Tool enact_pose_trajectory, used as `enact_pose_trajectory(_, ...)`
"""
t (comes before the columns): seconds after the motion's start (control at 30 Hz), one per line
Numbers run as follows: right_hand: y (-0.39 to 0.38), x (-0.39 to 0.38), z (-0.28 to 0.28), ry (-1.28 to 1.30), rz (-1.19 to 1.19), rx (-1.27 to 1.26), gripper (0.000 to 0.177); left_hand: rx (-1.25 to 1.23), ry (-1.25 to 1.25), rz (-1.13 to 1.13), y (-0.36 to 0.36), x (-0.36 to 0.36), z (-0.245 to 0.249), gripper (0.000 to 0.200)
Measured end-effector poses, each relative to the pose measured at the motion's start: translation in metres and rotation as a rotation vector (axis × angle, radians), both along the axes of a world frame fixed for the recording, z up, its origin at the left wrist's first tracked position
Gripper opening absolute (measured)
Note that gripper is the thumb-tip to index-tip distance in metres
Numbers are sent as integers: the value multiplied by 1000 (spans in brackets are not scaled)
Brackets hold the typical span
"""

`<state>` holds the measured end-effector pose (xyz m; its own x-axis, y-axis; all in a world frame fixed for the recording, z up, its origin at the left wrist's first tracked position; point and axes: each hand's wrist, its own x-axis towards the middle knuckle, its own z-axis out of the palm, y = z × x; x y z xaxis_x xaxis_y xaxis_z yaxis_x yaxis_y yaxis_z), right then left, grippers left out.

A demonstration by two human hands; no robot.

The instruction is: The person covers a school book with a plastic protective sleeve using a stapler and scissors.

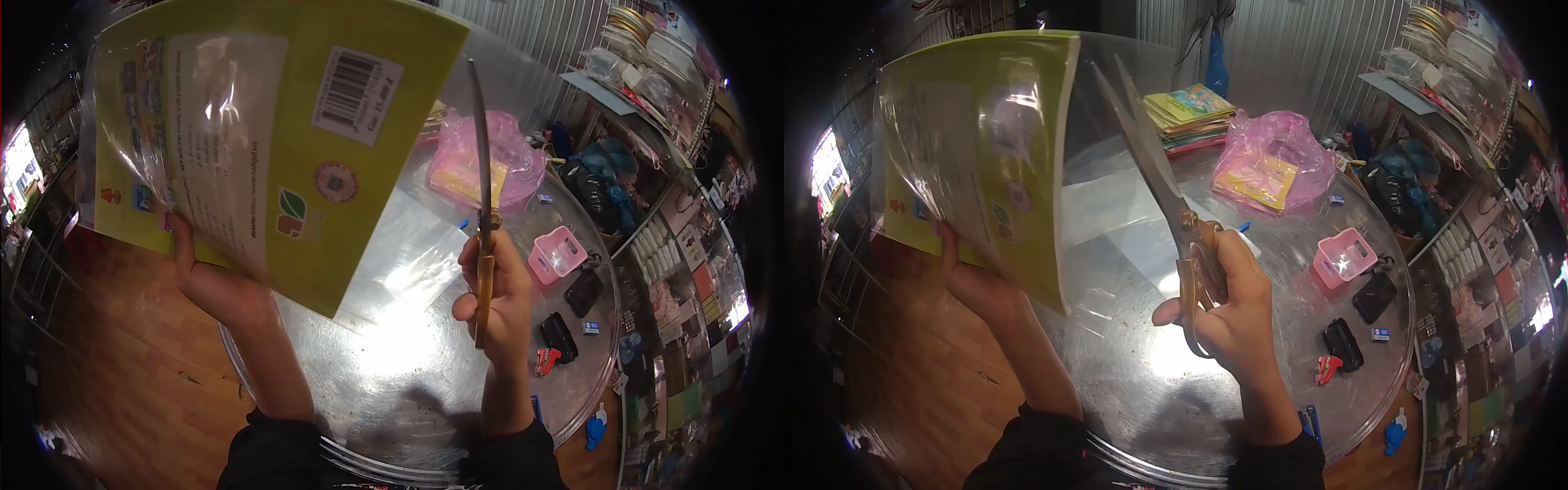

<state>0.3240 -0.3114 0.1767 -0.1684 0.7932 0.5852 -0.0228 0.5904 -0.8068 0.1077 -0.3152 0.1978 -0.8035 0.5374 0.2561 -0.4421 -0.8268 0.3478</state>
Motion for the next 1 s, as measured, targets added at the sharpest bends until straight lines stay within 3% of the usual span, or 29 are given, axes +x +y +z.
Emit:
enact_pose_trajectory(0.4, -3, -1, 5, -28, -101, 36, 33, 16, 27, 2, 1, 2, 0, 40)
enact_pose_trajectory(0.57, -4, -1, 6, -13, -116, 28, 31, 0, 13, -8, 2, 0, 0, 39)
enact_pose_trajectory(0.63, -4, -1, 6, -17, -118, 35, 31, 43, -40, -114, 3, -4, -3, 38)
enact_pose_trajectory(1.0, -5, -4, 6, -7, -131, 54, 35, 25, -54, -86, 3, 0, 0, 37)
